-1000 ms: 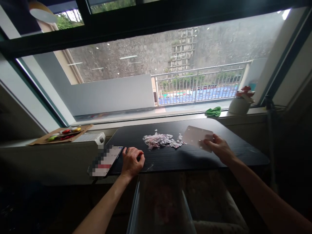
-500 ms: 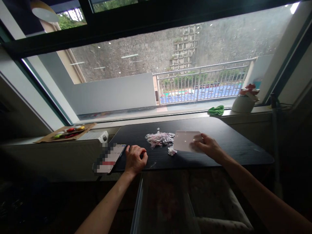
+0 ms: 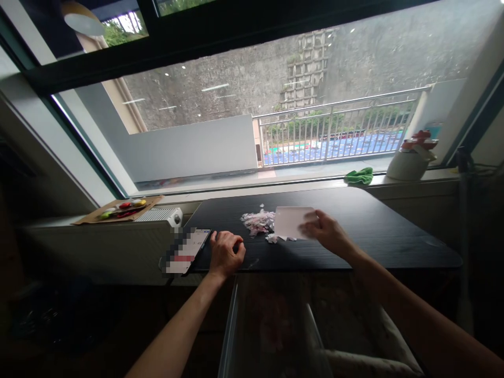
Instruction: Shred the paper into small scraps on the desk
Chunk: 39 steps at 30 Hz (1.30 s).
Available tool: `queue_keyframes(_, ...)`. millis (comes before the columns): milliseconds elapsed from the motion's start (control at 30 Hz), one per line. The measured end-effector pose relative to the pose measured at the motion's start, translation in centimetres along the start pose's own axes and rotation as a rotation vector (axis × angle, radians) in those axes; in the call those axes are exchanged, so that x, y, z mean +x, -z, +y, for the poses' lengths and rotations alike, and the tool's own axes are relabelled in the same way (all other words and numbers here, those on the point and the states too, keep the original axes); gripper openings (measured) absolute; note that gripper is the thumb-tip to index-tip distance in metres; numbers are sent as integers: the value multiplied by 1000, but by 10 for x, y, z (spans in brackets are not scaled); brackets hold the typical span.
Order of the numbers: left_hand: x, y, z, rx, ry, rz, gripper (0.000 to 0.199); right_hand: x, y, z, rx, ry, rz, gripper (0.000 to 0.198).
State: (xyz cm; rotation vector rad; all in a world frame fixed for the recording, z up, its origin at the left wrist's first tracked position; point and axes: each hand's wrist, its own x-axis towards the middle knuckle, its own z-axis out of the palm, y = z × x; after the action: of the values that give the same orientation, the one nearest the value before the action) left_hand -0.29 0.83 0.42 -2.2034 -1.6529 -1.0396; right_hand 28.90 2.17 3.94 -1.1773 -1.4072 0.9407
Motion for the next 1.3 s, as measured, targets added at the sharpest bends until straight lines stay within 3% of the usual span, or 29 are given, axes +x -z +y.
queue_keyframes(100,0,1,1,-2,8,-2,11,16,-19,-6,-7,58,20,21)
queue_keyframes(300,0,3,3,-4,13,-13,13,36,-44,-13,-206,209,-111,14)
queue_keyframes(367,0,3,3,-4,14,-13,12,35,-34,-10,-269,215,-136,12)
queue_keyframes(500,0,3,4,-4,20,-20,12,24,8,-10,-313,186,-149,12)
queue_keyframes(633,0,3,4,2,19,-30,11,11,37,-16,-308,161,-48,18)
queue_keyframes(900,-1,2,1,18,-8,-25,12,7,20,-13,-247,74,-18,14)
queue_keyframes(1100,0,3,3,17,-2,-18,12,-3,20,-23,-181,5,-105,14)
queue_keyframes(1300,0,4,3,4,6,-24,11,-14,21,-29,-193,-5,-39,17)
